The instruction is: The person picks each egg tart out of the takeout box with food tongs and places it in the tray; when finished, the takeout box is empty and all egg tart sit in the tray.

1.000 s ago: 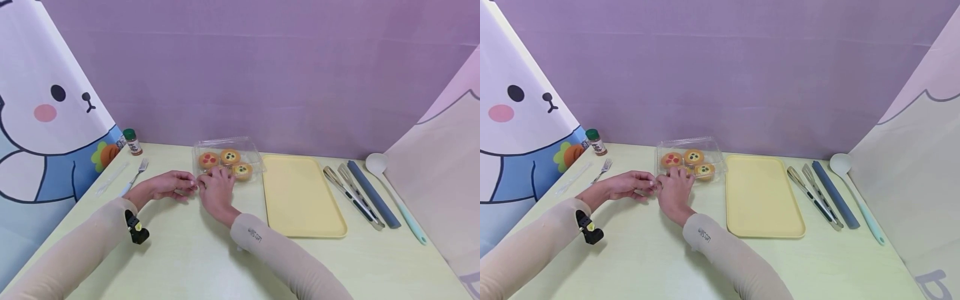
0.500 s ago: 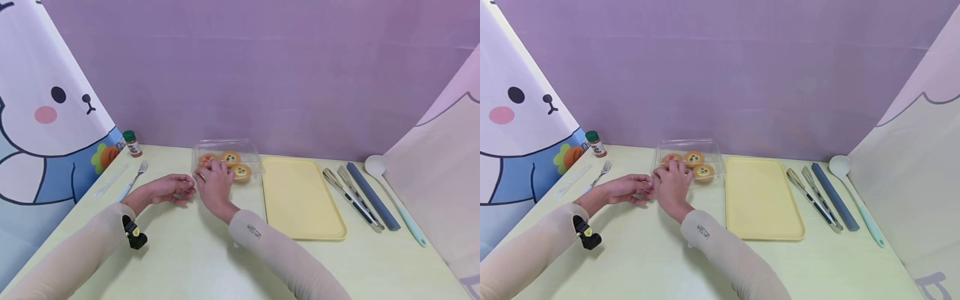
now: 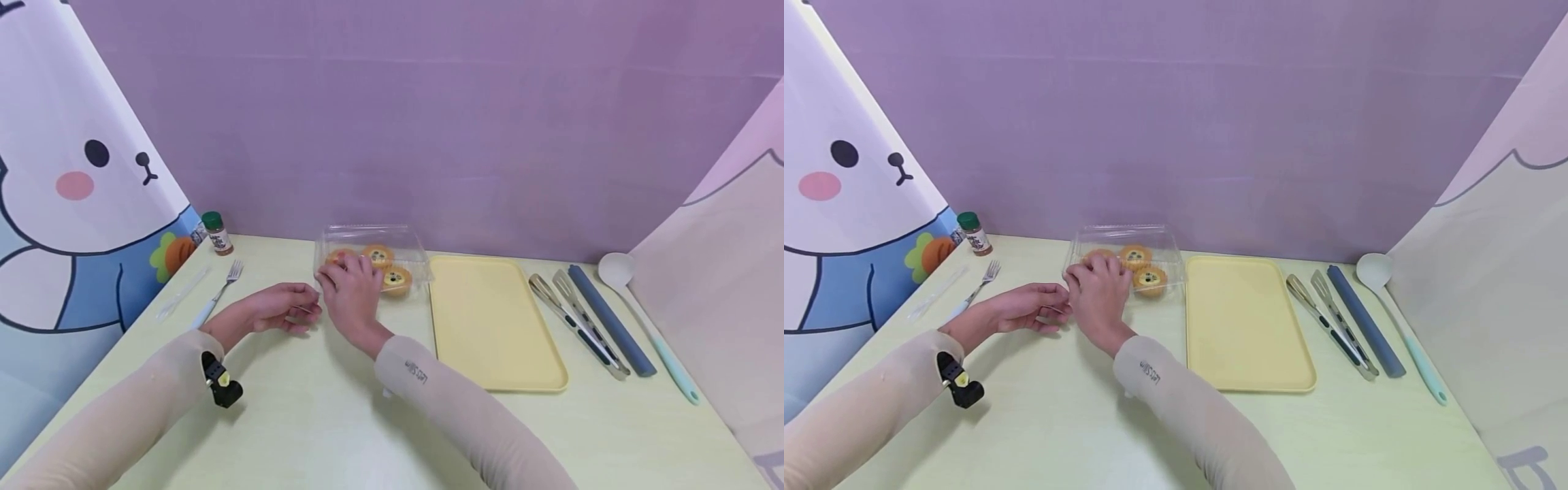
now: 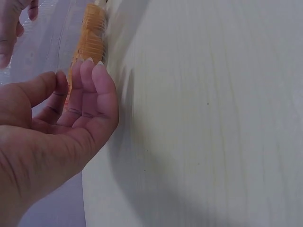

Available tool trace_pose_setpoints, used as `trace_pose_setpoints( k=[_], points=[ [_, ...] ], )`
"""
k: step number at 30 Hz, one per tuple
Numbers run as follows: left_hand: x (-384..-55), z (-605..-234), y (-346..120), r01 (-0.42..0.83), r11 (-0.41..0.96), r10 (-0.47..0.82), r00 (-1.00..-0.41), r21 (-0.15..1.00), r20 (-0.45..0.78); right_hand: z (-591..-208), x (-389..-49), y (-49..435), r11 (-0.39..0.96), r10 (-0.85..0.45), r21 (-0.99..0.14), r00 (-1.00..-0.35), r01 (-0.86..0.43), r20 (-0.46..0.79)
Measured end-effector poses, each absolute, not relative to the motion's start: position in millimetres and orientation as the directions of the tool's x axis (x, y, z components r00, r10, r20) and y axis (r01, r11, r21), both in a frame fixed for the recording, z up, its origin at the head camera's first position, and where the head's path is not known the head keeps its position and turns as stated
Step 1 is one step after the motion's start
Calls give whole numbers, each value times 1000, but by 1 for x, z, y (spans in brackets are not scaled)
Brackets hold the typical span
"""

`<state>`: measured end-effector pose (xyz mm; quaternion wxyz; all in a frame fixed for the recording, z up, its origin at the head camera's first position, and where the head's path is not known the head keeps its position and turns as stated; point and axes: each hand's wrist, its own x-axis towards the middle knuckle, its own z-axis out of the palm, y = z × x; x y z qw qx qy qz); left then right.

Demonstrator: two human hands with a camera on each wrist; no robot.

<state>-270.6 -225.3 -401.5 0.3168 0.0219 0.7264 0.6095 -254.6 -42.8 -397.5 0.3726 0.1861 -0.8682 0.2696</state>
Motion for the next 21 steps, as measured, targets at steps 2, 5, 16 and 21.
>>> trace_pose_setpoints(
  k=[2,5,16,21],
  points=[
    [-270,-401,-226,-353,260,417,-799,899,-434,-396,-256,-43,776,-120,-339,-652,-532,749],
    [-270,-400,-226,-349,269,417,-798,898,-435,-393,-256,-43,771,-121,-346,-656,-535,745],
    [-274,-397,-227,-369,268,413,-790,890,-453,-376,-260,-44,785,-82,-373,-679,-495,730],
    [-274,-398,-228,-383,271,408,-786,883,-465,-371,-260,-45,762,-63,-425,-709,-488,702]
  ],
)
